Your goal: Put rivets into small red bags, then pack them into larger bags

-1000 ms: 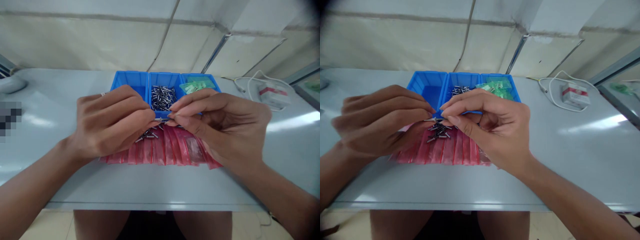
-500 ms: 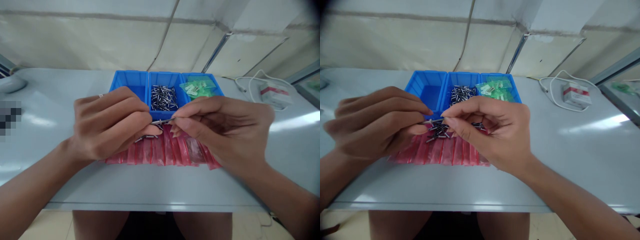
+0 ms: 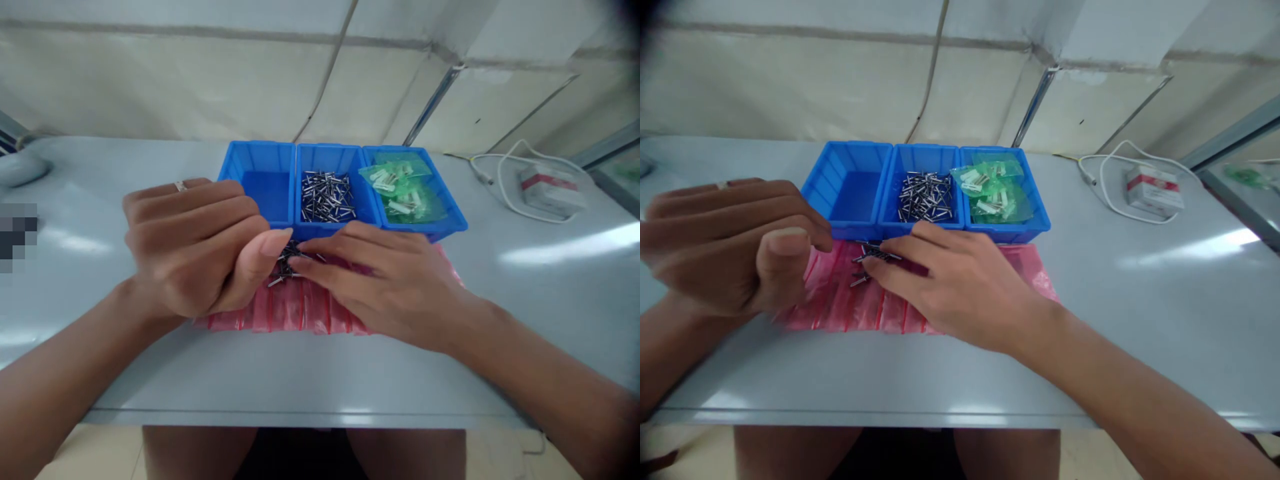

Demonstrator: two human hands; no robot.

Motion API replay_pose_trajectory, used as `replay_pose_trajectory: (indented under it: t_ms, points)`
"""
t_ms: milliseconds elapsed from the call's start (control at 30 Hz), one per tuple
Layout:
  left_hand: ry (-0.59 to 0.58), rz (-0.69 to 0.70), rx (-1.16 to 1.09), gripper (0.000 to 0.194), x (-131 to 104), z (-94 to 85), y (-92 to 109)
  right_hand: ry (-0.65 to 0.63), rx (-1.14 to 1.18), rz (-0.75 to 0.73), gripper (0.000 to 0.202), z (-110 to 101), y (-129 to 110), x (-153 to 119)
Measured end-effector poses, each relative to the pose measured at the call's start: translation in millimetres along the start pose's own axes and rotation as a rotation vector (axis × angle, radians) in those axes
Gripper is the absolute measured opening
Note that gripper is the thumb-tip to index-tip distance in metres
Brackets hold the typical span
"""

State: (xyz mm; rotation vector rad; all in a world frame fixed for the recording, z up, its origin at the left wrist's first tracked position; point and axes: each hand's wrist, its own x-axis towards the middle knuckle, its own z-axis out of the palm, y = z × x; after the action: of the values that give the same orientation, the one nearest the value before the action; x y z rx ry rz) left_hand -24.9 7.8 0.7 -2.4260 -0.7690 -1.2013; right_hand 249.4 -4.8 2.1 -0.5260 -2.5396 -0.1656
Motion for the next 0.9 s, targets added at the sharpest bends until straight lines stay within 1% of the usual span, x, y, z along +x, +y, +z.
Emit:
replay_pose_trajectory:
  t_ms: [33, 100, 200, 300, 400, 500, 533, 600, 633, 733, 833, 900]
  points:
    - [0.004, 0.027, 0.024, 0.029, 0, -0.4, 0, -0.047, -0.029, -0.046, 0.031, 3, -1, -1]
    - [0.011, 0.078, 0.077, 0.028, 0, -0.9, 0, -0.086, -0.019, -0.063, 0.031, 10, -2, -2]
    - [-0.01, 0.058, 0.073, 0.029, 0, -0.8, 1, -0.046, 0.004, -0.05, 0.032, 14, -5, -2]
    - [-0.033, 0.045, 0.082, 0.03, 0, -0.6, 3, 0.009, 0.006, -0.033, 0.029, 13, -8, -2]
    - [-0.061, 0.039, 0.083, 0.026, 3, -1.1, 3, 0.092, 0.094, 0.076, 0.023, 6, -10, 0]
    - [-0.099, 0.046, 0.052, 0.007, 7, -0.7, 2, 0.229, 0.193, 0.272, 0.021, -3, -11, 4]
    - [-0.107, 0.063, 0.046, 0.009, 8, -0.2, 1, 0.279, 0.236, 0.349, 0.021, -5, -11, 6]
    - [-0.125, 0.118, 0.054, 0.022, 10, 1.1, 1, 0.377, 0.351, 0.511, 0.021, -9, -11, 7]
    - [-0.133, 0.144, 0.061, 0.023, 10, 1.7, 2, 0.42, 0.408, 0.571, 0.021, -10, -12, 8]
    - [-0.13, 0.189, 0.075, 0.017, 9, 2.6, 5, 0.492, 0.548, 0.655, 0.018, -8, -13, 8]
    - [-0.141, 0.15, 0.05, 0.012, 9, 1.2, 9, 0.498, 0.655, 0.695, 0.016, -6, -14, 8]
    - [-0.139, 0.132, 0.02, 0.011, 10, 0.4, 10, 0.51, 0.698, 0.697, 0.016, -6, -15, 9]
